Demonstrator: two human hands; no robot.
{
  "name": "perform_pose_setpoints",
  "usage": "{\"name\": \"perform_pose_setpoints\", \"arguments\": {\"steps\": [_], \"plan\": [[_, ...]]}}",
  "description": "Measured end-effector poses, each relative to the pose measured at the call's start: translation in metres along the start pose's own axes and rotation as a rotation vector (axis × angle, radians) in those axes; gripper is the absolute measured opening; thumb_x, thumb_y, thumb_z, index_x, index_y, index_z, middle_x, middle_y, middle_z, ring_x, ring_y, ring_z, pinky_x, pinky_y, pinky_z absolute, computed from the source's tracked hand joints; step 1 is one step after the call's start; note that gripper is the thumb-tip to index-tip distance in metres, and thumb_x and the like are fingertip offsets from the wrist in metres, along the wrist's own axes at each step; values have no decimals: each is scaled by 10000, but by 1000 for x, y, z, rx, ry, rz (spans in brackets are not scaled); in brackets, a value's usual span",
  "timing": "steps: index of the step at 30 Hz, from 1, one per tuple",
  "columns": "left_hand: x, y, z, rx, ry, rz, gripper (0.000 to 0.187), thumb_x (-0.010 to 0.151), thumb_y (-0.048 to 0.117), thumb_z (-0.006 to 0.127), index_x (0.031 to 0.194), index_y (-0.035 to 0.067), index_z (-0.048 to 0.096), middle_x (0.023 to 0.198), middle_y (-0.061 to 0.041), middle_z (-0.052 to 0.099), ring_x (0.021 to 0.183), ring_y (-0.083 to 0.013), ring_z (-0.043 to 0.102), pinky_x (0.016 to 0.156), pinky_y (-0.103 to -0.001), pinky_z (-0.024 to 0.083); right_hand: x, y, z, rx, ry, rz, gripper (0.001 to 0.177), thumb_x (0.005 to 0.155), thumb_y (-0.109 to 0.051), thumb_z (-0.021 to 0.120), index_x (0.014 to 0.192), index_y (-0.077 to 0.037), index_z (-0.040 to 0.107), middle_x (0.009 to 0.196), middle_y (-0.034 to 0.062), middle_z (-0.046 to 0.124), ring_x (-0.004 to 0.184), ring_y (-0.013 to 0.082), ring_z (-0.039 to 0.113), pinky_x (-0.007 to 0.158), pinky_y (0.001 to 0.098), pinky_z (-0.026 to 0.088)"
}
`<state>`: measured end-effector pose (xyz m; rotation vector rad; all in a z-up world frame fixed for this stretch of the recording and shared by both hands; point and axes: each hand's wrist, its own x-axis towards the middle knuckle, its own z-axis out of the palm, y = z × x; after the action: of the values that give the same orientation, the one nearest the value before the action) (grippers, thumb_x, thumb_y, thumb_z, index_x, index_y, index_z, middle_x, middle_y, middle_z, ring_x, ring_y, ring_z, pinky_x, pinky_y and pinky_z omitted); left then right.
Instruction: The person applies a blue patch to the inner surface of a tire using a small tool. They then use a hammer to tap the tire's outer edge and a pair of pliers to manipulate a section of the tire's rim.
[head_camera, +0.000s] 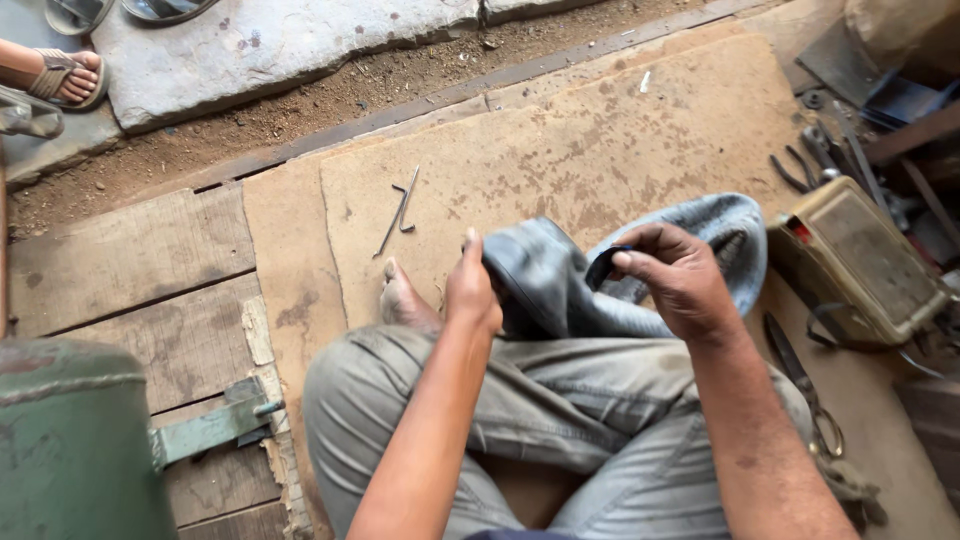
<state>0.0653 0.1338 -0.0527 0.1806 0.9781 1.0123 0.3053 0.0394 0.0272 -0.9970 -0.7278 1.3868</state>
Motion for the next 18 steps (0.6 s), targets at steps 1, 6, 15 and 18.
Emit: {"name": "perform_pose_setpoints", "arguments": {"steps": [1,6,15,18], "plan": [[-13,2,1,58,19,11,583,1022,449,520,1281,-67,603,1265,-172,686,1129,-284,671,987,-406,540,7,0,-3,36,-7,-2,154,941,28,692,1094,15,707,1019,133,736,945,219,719,889,364,584],[-64,16,9,99,0,67,537,1052,384,493,1269,-93,608,1270,-189,692,1159,-278,668,1020,-394,533,36,15,-18,327,14,39,142,977,40,686,1109,-8,705,1051,157,735,989,291,722,918,438,569],[-68,36,38,42,-175,-123,481,1085,323,475,1291,-92,604,1269,-171,694,1188,-259,661,1062,-393,511,38,16,-45,422,-214,36,61,1007,-18,717,1048,25,731,986,171,723,1057,327,635,1085,480,486],[-66,46,41,6,-235,-141,476,1094,324,445,1283,-73,630,1262,-181,698,1172,-278,665,1042,-404,517,35,11,-43,452,-212,50,77,974,-47,725,1030,5,731,959,164,715,1055,346,616,986,489,490]]}}
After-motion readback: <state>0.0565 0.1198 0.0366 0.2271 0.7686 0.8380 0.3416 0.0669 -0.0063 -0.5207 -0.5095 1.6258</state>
